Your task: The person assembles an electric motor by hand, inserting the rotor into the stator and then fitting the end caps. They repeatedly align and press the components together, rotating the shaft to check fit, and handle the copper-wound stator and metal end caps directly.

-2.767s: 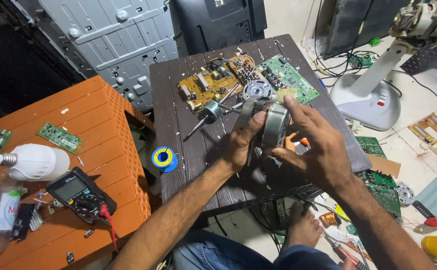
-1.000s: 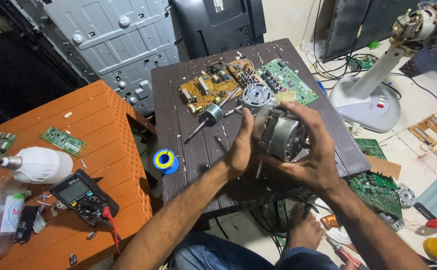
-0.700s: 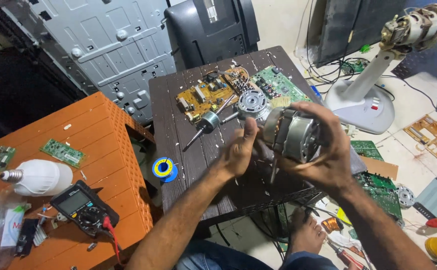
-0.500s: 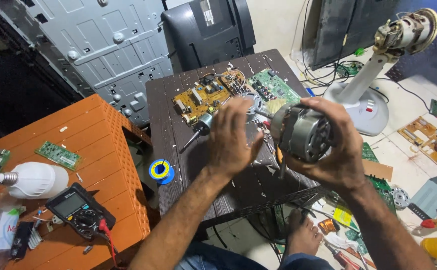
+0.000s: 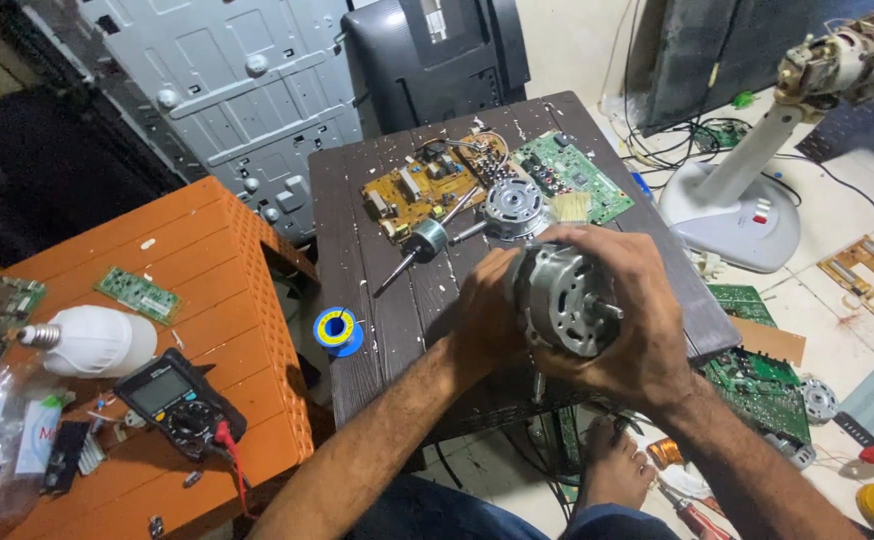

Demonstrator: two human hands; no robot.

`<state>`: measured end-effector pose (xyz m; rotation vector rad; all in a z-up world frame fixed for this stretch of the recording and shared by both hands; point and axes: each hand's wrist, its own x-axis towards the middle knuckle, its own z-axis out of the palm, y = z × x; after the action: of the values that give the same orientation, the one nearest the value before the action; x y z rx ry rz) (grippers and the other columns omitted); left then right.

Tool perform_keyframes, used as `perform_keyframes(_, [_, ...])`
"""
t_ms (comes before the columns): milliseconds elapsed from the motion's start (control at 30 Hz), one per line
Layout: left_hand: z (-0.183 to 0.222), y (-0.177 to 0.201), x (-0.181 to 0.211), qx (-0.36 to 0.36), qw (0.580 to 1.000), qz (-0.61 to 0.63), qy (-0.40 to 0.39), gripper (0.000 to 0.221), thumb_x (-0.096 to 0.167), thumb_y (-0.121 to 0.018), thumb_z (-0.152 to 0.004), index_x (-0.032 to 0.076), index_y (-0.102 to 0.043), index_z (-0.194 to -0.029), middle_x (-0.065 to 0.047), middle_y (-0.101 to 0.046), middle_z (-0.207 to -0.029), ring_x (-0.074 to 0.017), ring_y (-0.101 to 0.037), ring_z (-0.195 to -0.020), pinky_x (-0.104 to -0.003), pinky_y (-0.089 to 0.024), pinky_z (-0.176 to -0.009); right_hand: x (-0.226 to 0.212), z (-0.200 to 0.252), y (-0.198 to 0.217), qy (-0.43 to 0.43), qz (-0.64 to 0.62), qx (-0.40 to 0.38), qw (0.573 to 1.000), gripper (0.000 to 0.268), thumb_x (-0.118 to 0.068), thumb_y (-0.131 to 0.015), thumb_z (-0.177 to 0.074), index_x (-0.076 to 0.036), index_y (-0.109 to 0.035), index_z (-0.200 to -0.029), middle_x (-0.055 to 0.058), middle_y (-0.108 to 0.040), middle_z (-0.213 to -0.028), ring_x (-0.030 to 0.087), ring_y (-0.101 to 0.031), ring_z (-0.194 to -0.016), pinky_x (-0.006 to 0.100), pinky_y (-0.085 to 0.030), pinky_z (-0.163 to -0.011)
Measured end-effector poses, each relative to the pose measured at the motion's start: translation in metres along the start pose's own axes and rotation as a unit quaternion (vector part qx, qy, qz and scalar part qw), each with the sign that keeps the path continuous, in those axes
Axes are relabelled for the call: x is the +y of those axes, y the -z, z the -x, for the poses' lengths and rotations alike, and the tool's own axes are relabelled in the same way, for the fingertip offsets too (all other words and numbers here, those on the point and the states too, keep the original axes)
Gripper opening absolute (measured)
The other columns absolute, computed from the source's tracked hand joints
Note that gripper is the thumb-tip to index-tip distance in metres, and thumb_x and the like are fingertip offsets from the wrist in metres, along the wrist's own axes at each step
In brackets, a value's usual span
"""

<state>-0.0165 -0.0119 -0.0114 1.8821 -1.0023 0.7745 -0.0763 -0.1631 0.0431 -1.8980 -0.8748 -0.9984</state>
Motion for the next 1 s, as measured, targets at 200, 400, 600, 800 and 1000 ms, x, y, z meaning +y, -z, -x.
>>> perform_keyframes(200, [-0.009, 0.021, 0.023, 0.008, 1.000, -0.019, 0.002, 0.029, 0.033, -0.065, -0.089, 0.004, -0.057, -0.089, -0.004, -0.052, -0.058, -0.0217, -0.057, -0.053, -0.036, -0.047, -0.055, 0.003, 0.011, -0.006, -0.039, -0.010, 0.002, 0.999, 0.092, -0.016, -0.093, -0.060, 0.007, -0.052, -0.139, 0.025, -0.063, -0.122, 0.041, -0.062, -0.112, 0.052, -0.053, -0.092])
perform_keyframes(400, [-0.009, 0.024, 0.020, 0.011, 1.000, -0.024, -0.004, 0.025, 0.022, -0.069, -0.087, 0.003, -0.056, -0.075, -0.008, -0.051, -0.053, -0.0253, -0.057, -0.048, -0.036, -0.044, -0.047, 0.014, 0.014, -0.009, -0.060, -0.023, 0.011, 0.998, 0.096, -0.022, -0.096, -0.058, 0.007, -0.052, -0.139, 0.025, -0.062, -0.120, 0.040, -0.064, -0.109, 0.052, -0.055, -0.090])
perform_keyframes(600, [-0.006, 0.022, 0.019, 0.014, 0.999, -0.035, -0.013, 0.025, 0.021, -0.072, -0.085, 0.001, -0.060, -0.093, -0.007, -0.059, -0.058, -0.0227, -0.063, -0.050, -0.034, -0.048, -0.049, 0.021, 0.017, -0.002, -0.045, -0.054, -0.002, 0.998, 0.095, -0.019, -0.093, -0.060, 0.008, -0.050, -0.140, 0.028, -0.059, -0.119, 0.043, -0.063, -0.108, 0.057, -0.056, -0.087])
perform_keyframes(800, [-0.003, 0.015, 0.013, -0.010, 0.999, 0.036, -0.007, 0.032, 0.019, -0.073, -0.079, -0.001, -0.063, -0.103, -0.011, -0.063, -0.061, -0.0272, -0.067, -0.055, -0.036, -0.053, -0.053, 0.026, 0.015, 0.010, -0.011, -0.068, -0.028, 0.997, 0.097, -0.020, -0.099, -0.054, 0.007, -0.055, -0.136, 0.028, -0.060, -0.119, 0.041, -0.063, -0.111, 0.055, -0.055, -0.087])
perform_keyframes(1000, [-0.005, 0.015, 0.015, -0.106, 0.975, 0.170, 0.096, 0.083, 0.022, -0.072, -0.076, 0.006, -0.044, -0.153, -0.019, -0.070, -0.122, -0.0393, -0.070, -0.108, -0.050, -0.057, -0.097, 0.040, 0.018, 0.026, 0.001, -0.058, -0.063, 0.996, 0.099, -0.015, -0.100, -0.049, 0.007, -0.057, -0.136, 0.029, -0.062, -0.119, 0.044, -0.063, -0.109, 0.055, -0.054, -0.088])
